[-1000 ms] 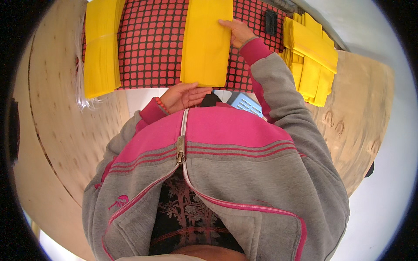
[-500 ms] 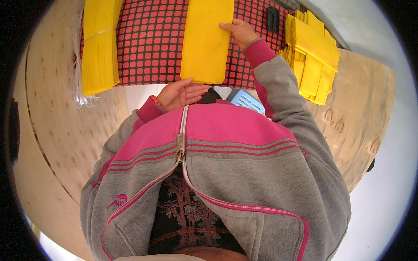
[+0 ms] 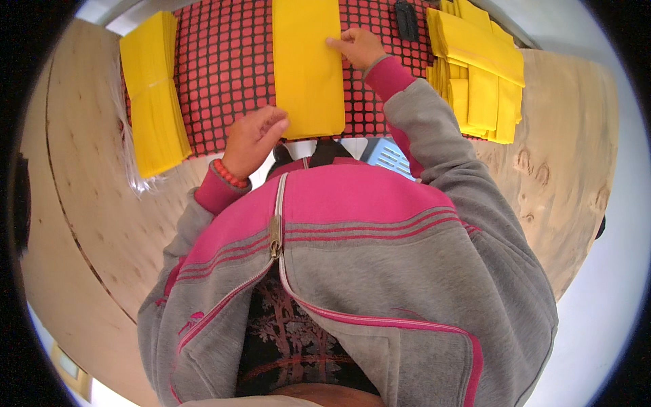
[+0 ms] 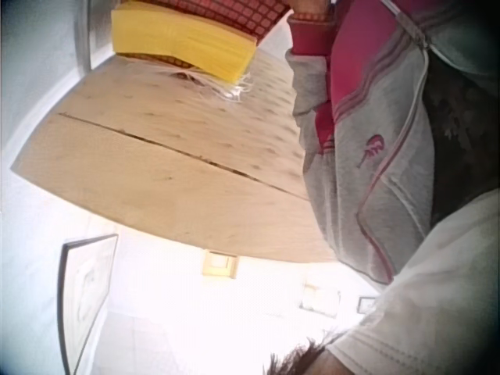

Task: The person repeatedly picks up stacks of yellow envelopes, aligns them, and secures each stack with a white plastic tie. Bundled stacks are placed on a red grid mat on a wooden table. The process is repeated multiple times throughout the clip.

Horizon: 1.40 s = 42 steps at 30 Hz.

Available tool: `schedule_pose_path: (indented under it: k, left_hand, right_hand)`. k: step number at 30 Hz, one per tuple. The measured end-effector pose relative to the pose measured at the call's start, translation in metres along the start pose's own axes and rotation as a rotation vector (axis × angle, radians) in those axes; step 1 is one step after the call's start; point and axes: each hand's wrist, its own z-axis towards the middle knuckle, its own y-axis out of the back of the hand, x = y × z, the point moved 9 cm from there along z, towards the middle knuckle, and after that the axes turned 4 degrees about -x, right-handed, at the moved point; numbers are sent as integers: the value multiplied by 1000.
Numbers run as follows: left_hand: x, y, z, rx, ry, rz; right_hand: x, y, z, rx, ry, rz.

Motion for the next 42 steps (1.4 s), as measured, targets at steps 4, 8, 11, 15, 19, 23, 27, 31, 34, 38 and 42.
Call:
schedule_pose_path:
  k: [4,8,11,15,19,23,27,31,34,38,42]
  left_hand:
    - [-50,4,49,-234,-406,579]
    - [-46,-17,86,-163,-442,780]
    - [-33,-26,102,-154,-415,850]
    - [-16,-36,111,-89,-381,910]
    - [-14,-41,111,-84,-394,906]
    - [-11,-40,108,-91,-390,965]
    - [-10,-43,108,-75,-386,985]
    - [-10,-44,110,-56,-380,953]
    - [-10,-43,109,-53,-381,937]
    - [-10,-44,110,-56,-394,920]
    - [-10,-43,110,-49,-391,925]
  right_hand:
    - [4,13,-8,-133,83,-25]
    - [-5,21,-22,-148,-34,215]
    - [-3,31,-31,-182,11,249]
    - [-20,66,-64,-185,-2,417]
    - [-36,125,-109,-324,61,553]
    - [-111,215,-135,-661,-161,669]
    - [-198,288,-148,-965,-349,879]
    - [-255,313,-137,-1017,-515,1111]
    - [-268,328,-122,-993,-557,1137]
    - [-270,331,-109,-1025,-625,1198]
    - [-260,333,-101,-976,-627,1175]
